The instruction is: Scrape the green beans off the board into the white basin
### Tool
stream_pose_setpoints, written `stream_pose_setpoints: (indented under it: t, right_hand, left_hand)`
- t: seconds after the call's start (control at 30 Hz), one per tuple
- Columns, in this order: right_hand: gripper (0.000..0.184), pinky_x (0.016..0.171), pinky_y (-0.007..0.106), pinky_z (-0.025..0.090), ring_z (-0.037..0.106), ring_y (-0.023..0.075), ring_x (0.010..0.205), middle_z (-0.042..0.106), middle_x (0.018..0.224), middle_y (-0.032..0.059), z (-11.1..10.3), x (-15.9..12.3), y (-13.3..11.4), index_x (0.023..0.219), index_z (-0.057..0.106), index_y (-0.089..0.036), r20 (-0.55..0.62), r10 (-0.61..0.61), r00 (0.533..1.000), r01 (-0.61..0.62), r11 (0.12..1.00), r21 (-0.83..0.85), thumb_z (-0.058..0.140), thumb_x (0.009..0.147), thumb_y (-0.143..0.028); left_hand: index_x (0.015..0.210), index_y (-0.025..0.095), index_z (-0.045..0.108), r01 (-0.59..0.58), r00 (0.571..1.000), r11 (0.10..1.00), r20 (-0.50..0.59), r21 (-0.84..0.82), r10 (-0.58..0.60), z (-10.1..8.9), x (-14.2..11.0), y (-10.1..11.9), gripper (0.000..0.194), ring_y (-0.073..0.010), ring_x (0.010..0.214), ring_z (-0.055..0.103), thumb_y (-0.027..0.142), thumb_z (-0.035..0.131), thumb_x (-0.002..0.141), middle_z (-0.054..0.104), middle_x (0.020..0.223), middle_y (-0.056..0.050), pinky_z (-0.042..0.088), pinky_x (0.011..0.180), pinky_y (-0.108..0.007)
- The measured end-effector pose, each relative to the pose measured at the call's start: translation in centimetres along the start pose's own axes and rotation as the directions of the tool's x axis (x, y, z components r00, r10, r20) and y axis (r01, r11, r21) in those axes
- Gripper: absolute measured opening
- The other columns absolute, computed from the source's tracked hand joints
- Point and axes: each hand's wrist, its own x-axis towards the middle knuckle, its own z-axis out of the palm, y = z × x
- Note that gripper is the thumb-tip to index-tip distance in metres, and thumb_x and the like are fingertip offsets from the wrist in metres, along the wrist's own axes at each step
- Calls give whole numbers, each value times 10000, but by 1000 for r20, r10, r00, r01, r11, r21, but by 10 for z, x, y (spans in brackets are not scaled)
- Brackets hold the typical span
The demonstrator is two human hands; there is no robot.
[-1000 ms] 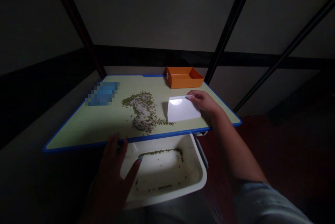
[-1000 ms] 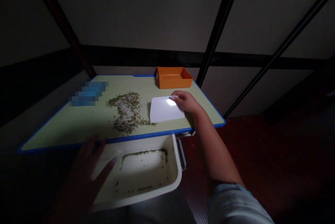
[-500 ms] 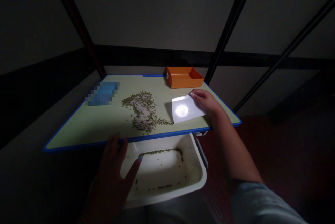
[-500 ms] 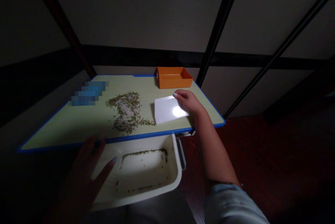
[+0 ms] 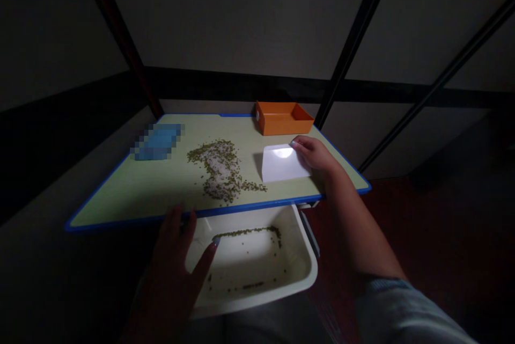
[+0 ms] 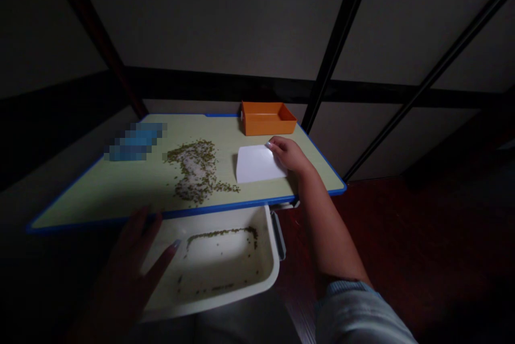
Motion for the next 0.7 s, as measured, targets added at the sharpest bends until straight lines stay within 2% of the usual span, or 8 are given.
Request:
stream_pose_setpoints:
  t: [0.17,0.23,0.43,0.7]
  right_hand:
    - [382,624,293,331,401,145,641,437,636,-19,-2,-1,-1,686,493,-219,-133,-30,991,34,999,28,548,839,-564]
    - [387,621,295,323,396,145,638,424,628,-22,-3,-1,-1,676,474,-223,-152,-27,988,28,1000,7,534,846,-567]
    - [410,651,309,332,426,160,655,482,641,-8,-4,1,5,676,500,-219,-119,-20,993,9,996,-94,534,829,-598]
    - [401,674,311,368,471,174,683,566,684,14,0,-1,0,735,581,-205,-42,-8,999,5,999,-52,585,820,-597]
  left_hand:
    - [1445,163,452,3,1000,1000,5,-1,-3,0,0,0,758,-288,1545,171,657,337,881,219,1673,-127,242,1224,-537]
    - [1446,169,450,1,1000,1000,3,-4,-1,1,0,0,752,-291,1545,173,654,340,881,213,1675,-123,237,1225,-544]
    - [1452,227,440,-7,1000,1000,1,-20,7,1,-1,-3,690,-282,1545,177,617,377,886,211,1681,-86,212,1234,-547]
    - [1441,225,453,4,1000,1000,-9,-31,-4,2,0,-2,695,-283,1545,179,622,384,874,226,1676,-93,228,1235,-533]
